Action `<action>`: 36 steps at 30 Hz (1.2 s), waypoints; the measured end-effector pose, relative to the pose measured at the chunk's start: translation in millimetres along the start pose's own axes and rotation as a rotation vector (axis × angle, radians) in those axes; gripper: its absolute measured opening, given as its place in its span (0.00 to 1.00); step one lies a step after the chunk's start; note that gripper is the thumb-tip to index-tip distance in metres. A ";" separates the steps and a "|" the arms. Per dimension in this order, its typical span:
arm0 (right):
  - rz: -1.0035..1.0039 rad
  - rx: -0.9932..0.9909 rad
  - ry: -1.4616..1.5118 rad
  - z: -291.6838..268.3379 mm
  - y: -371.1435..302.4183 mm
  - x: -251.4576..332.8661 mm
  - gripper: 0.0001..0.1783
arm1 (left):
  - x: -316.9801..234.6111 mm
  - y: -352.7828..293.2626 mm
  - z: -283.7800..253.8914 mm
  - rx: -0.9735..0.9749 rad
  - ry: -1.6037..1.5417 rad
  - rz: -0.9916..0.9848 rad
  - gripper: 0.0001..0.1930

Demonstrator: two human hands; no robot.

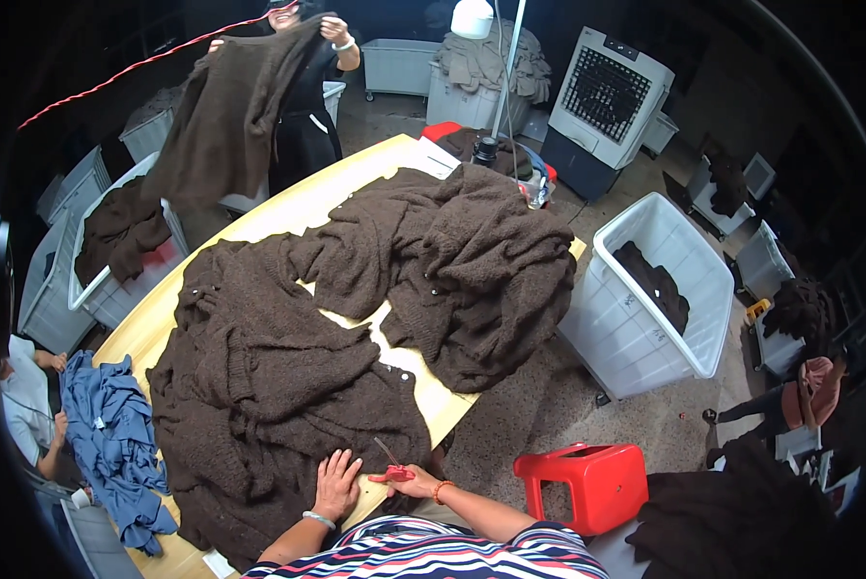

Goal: Trimming excess threads from brown knitted garments using scissors.

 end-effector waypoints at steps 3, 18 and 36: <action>-0.002 0.004 -0.005 -1.0 -1.1 6.9 0.13 | 0.5 -0.8 -1.2 -0.013 -0.008 -0.003 0.26; 0.007 0.036 0.001 -1.0 3.7 -6.3 0.16 | 3.1 -2.0 4.6 -0.008 0.014 0.020 0.26; 0.043 0.021 -0.028 -2.7 0.9 2.4 0.15 | 4.6 -3.2 5.0 -0.024 0.000 0.016 0.26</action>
Point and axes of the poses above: each hand's wrist, its own y-axis towards the middle knuckle, its own z-axis out of the palm, x = y × z, the point moved 4 cm from there along y, towards the middle knuckle, and after that the axes turned 14 degrees about -x, right-handed, at the moved point
